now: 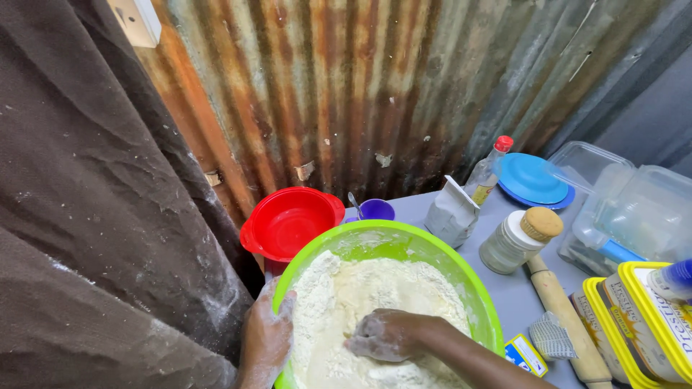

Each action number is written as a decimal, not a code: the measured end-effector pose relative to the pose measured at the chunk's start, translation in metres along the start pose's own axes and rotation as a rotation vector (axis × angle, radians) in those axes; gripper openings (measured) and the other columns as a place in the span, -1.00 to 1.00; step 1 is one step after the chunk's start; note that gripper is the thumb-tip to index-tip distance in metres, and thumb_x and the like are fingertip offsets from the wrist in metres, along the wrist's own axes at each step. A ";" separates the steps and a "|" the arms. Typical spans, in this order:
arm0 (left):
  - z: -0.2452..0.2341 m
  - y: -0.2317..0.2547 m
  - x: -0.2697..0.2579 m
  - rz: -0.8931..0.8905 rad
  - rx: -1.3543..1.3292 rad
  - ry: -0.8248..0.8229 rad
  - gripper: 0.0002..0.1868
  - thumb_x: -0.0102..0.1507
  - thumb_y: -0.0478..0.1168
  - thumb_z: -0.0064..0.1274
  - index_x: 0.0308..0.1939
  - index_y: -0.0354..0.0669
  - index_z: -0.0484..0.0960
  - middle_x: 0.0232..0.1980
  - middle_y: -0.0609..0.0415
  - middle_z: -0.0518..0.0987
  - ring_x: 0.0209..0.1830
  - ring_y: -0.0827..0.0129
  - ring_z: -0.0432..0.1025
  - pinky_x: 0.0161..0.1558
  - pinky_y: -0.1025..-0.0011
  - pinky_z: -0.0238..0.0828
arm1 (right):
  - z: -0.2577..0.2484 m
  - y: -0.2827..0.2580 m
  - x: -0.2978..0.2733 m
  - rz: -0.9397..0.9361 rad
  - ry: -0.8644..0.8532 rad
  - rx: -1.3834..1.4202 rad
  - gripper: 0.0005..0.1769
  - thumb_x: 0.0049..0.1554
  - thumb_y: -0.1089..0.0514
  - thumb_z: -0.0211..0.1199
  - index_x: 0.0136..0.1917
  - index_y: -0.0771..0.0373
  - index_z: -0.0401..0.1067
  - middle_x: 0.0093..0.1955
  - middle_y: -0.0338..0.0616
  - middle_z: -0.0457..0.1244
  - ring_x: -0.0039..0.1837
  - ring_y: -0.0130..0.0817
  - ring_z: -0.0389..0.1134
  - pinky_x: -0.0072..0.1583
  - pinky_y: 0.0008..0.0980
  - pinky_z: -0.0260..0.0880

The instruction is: Mixing flour with liquid and other ingredients by hand in a bowl to create dough.

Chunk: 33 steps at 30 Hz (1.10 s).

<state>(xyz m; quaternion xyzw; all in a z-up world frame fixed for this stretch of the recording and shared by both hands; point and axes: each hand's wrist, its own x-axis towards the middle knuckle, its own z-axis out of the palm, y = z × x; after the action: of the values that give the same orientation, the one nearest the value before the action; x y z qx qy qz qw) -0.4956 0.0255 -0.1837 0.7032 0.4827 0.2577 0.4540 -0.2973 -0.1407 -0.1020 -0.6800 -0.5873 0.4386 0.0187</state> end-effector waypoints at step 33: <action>-0.001 0.006 -0.001 0.084 0.032 0.047 -0.58 0.46 0.06 -0.03 0.24 0.06 0.80 0.10 -0.01 0.91 0.15 -0.02 0.74 0.17 0.12 0.57 | -0.030 0.023 0.001 0.085 -0.082 -0.310 -0.45 0.49 -0.35 0.19 -0.15 0.05 0.36 0.15 -0.19 0.28 0.11 -0.25 0.30 0.14 -0.05 0.35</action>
<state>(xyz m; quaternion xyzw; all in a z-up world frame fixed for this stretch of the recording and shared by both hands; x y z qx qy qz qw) -0.4941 0.0240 -0.1783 0.7237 0.4673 0.2854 0.4202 -0.2602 -0.1322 -0.0964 -0.6805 -0.6188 0.3705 -0.1293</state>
